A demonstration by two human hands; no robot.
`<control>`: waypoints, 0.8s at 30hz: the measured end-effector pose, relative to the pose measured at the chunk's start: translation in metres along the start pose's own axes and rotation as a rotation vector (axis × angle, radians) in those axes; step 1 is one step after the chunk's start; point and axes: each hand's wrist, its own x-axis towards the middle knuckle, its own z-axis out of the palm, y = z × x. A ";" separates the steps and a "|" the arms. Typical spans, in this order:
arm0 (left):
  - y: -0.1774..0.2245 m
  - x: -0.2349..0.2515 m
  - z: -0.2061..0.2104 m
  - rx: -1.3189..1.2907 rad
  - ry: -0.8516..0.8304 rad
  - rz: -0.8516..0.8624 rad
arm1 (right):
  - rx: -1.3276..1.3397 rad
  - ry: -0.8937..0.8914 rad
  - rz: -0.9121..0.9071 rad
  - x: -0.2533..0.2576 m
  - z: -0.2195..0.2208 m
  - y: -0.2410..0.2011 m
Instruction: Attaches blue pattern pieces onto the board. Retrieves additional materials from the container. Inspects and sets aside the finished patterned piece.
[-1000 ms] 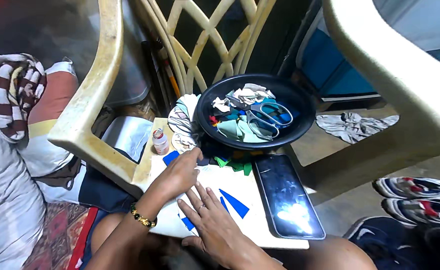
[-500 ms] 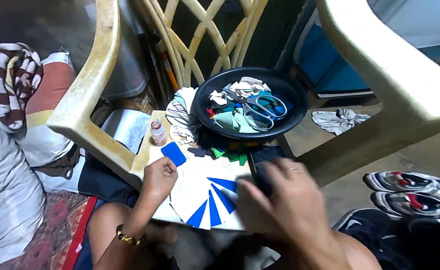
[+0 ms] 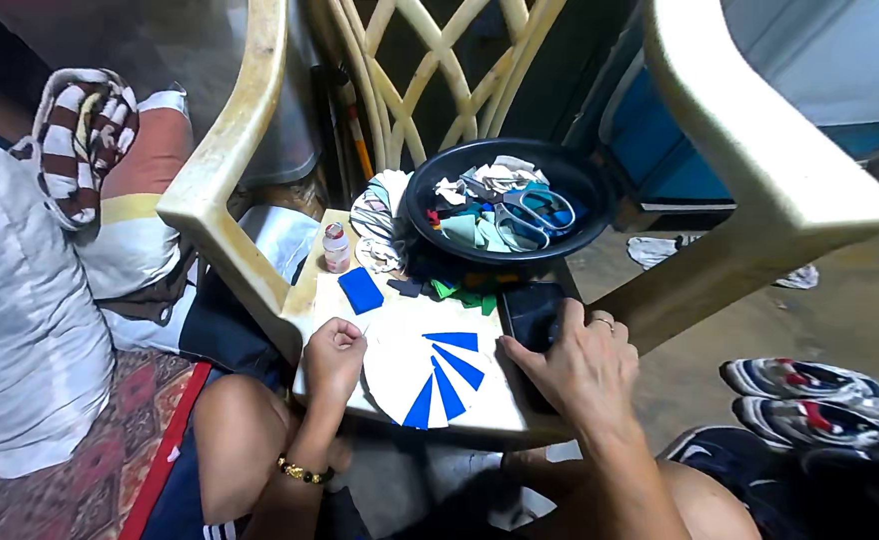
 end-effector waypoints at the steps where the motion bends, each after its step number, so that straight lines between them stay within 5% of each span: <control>1: -0.001 -0.001 0.002 -0.021 0.005 -0.001 | 0.003 0.019 -0.005 0.000 0.001 0.001; 11: 0.000 -0.004 0.013 -0.031 0.055 0.020 | -0.027 0.072 -0.067 -0.004 0.001 0.004; 15: -0.005 -0.003 0.015 -0.046 0.071 0.045 | 0.128 0.230 -0.397 -0.019 0.015 -0.013; 20: -0.006 -0.001 0.015 -0.029 0.073 0.051 | 0.364 0.075 -0.797 -0.044 0.048 -0.054; 24: -0.005 -0.003 0.014 -0.023 0.076 0.047 | 0.363 0.050 -0.892 -0.040 0.059 -0.063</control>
